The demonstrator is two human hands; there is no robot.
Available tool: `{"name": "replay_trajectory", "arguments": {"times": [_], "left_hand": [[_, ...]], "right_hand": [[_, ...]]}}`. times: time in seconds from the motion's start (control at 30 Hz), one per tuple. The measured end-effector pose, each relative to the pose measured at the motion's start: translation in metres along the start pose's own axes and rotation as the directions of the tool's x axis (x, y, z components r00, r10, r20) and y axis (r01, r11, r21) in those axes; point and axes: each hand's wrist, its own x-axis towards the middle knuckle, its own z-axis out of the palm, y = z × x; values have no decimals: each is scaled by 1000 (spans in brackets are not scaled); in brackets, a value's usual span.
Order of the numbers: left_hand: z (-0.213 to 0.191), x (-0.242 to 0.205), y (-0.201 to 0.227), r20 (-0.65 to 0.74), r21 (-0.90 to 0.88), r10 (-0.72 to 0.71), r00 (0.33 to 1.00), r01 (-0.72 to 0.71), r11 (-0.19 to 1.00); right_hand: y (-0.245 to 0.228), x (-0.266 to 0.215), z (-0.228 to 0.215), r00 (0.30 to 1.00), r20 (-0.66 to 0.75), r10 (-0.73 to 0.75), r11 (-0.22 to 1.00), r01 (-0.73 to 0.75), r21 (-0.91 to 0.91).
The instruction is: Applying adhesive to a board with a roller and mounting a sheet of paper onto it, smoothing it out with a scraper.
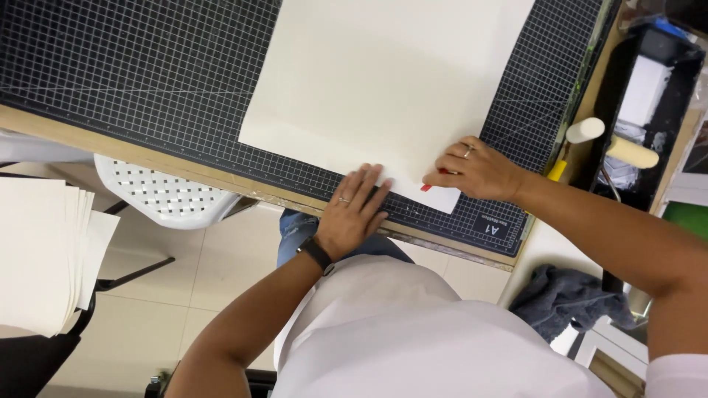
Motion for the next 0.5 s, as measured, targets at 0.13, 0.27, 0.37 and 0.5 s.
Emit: {"name": "replay_trajectory", "arguments": {"times": [0.13, 0.27, 0.37, 0.5], "left_hand": [[2, -12, -18, -20, 92, -60, 998, 62, 994], [7, -15, -22, -41, 146, -23, 999, 29, 989], [9, -17, -23, -40, 154, -38, 998, 43, 987], [-4, -15, -21, 80, 217, -65, 995, 47, 975]], "right_hand": [[7, 44, 20, 997, -74, -34, 999, 34, -5], [22, 134, 45, 973, -188, -135, 988, 119, -97], [31, 213, 68, 941, -284, -186, 982, 165, -96], [29, 263, 44, 961, -168, -219, 969, 193, -155]]}}
